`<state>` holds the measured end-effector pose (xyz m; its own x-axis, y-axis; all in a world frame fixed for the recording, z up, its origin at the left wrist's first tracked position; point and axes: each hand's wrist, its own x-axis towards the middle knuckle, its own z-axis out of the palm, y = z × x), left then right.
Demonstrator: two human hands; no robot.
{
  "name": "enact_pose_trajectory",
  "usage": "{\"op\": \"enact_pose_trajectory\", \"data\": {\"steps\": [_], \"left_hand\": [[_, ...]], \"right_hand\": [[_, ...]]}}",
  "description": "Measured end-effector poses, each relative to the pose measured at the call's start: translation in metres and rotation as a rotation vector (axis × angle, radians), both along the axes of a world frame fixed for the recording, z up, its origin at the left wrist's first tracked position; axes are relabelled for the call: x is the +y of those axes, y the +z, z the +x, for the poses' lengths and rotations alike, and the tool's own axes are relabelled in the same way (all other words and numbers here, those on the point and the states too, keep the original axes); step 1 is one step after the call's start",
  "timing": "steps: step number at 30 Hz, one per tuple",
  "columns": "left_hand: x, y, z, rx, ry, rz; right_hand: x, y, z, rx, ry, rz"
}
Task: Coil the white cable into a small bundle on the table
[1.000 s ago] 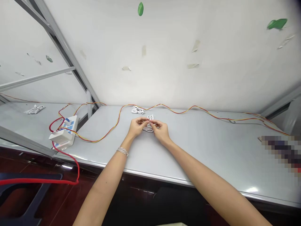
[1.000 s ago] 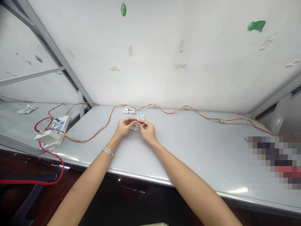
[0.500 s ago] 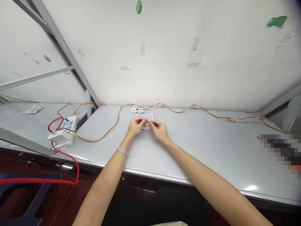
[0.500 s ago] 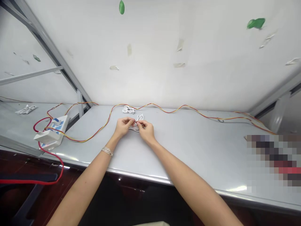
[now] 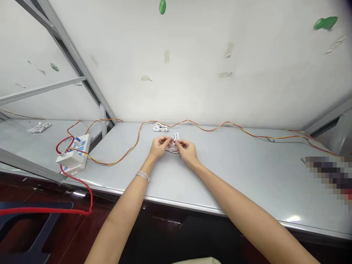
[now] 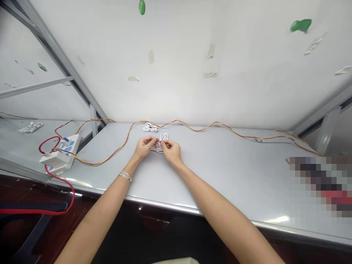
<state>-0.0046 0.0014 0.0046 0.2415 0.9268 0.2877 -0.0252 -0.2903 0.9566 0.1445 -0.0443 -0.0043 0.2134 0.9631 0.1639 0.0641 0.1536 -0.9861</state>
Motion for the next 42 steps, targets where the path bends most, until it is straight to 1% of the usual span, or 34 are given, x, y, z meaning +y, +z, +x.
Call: {"op": "enact_pose_trajectory", "data": {"steps": [4, 7, 9, 11, 15, 21, 27, 31, 34, 42], "left_hand": [[0.0013, -0.0010, 0.0000, 0.008, -0.032, -0.017], [0.0011, -0.0012, 0.0000, 0.033, -0.062, -0.011], [0.0006, -0.0012, 0.0000, 0.047, -0.063, 0.004], [0.0004, -0.0014, 0.0001, 0.052, -0.045, 0.010], [0.0007, -0.0018, 0.0008, 0.045, 0.002, -0.001], [0.0003, -0.0007, 0.0014, 0.015, 0.023, -0.010], [0.0012, -0.0023, 0.0017, 0.005, 0.031, 0.002], [0.0022, -0.0039, 0.0020, 0.000, 0.036, 0.006], [0.0025, -0.0044, 0.0024, 0.004, 0.027, 0.001], [0.0020, -0.0045, 0.0029, 0.012, 0.017, -0.003]], "right_hand": [[0.0017, 0.0009, 0.0010, 0.038, 0.019, 0.028], [0.0028, -0.0006, 0.0004, 0.041, 0.074, 0.077], [0.0030, -0.0019, -0.0005, 0.042, 0.089, 0.109], [0.0028, -0.0026, -0.0009, 0.034, 0.075, 0.125], [0.0019, -0.0015, 0.0002, 0.007, 0.046, 0.105], [0.0033, -0.0011, 0.0003, 0.041, 0.025, 0.057], [0.0030, -0.0006, 0.0001, 0.010, 0.082, 0.025], [0.0021, 0.0001, 0.0005, -0.013, 0.131, 0.044], [0.0023, 0.0000, 0.0002, -0.007, 0.126, 0.054], [0.0042, -0.0033, -0.0009, 0.028, 0.099, 0.021]]}}
